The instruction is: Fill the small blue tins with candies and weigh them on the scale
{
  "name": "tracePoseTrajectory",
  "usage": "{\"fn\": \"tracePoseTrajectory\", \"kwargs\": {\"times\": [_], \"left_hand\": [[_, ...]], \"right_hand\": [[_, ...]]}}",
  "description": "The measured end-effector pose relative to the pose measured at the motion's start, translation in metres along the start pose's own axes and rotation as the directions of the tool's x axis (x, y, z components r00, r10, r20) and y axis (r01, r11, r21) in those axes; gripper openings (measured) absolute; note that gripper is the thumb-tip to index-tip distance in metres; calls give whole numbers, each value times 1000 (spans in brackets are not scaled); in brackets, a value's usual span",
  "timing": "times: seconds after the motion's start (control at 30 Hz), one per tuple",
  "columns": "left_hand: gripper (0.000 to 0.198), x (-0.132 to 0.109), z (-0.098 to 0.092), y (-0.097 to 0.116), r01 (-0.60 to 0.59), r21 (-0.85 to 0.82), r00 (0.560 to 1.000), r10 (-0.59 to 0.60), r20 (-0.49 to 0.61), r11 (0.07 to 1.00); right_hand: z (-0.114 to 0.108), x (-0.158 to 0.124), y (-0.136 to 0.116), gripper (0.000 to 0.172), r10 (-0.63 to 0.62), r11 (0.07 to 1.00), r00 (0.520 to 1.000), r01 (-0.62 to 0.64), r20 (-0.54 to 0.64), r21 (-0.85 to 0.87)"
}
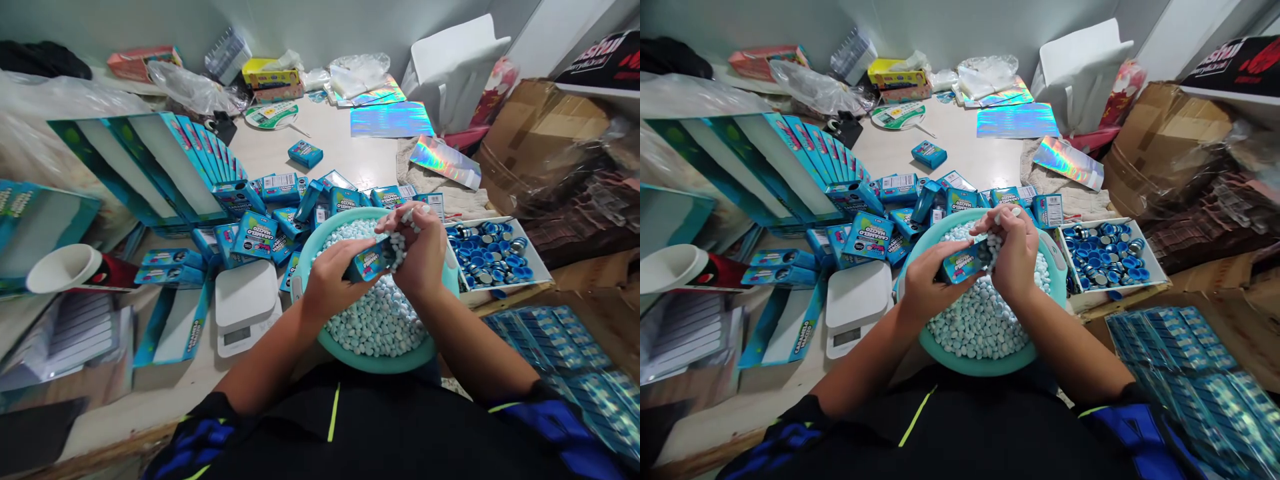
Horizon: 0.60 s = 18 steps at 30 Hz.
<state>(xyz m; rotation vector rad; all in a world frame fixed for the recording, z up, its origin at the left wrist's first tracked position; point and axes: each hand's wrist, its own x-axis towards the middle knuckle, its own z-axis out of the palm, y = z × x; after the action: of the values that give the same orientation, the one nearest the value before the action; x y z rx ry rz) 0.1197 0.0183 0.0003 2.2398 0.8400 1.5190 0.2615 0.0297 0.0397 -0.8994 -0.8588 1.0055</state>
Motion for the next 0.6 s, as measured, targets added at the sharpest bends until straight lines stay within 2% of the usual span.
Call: {"fn": "tracePoseTrajectory", "kwargs": {"times": [0.13, 0.33, 0.6], "left_hand": [[49, 0, 1, -1, -3, 7, 1000, 3, -9, 1000], [46, 1, 4, -1, 33, 32, 999, -33, -11, 999], [44, -3, 5, -1, 80, 83, 997, -81, 5, 993]], "right_hand": [[2, -2, -2, 15, 34, 992, 999, -30, -27, 119], [-2, -1, 0, 13, -10, 987, 1000, 9, 8, 163], [-8, -3, 5, 9, -114, 993, 988, 113, 106, 18]]}}
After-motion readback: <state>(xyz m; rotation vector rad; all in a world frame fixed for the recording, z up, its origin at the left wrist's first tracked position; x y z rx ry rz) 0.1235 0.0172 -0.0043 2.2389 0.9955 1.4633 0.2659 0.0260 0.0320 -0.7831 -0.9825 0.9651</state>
